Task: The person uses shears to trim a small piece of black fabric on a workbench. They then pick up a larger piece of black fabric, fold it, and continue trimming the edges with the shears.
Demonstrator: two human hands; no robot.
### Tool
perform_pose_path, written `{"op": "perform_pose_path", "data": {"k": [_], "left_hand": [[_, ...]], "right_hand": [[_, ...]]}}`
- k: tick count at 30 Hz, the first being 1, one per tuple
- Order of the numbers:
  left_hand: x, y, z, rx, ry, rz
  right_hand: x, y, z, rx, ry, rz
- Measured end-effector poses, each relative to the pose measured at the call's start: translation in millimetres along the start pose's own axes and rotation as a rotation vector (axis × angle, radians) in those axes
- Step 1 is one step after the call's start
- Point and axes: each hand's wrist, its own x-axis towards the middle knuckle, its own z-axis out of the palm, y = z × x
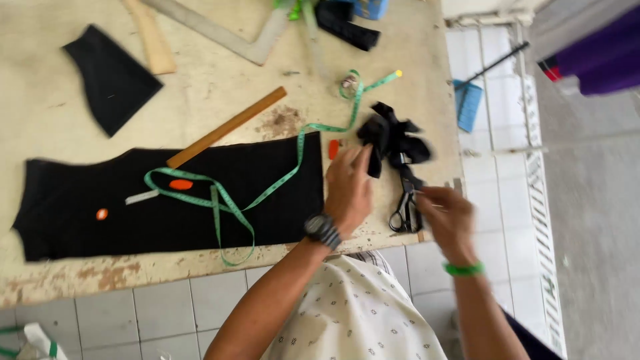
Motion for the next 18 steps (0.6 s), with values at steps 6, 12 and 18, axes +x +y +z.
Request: {"op": "perform_pose_path", "data": {"k": [6, 12, 18], "left_hand": [[-81, -22, -10, -0.677, -0.278, -0.809], [-67, 4, -32, -0.929, -0.322, -0.899], [-60, 20, -39, -0.719, -0.278, -0.744]], "right_hand": [[-31, -1, 79, 0.708, 0.019, 0.392], [-52, -32, 67, 0.704, -0.13, 0.244], [-38, -20, 55, 0.601, -0.21, 0.125]]}}
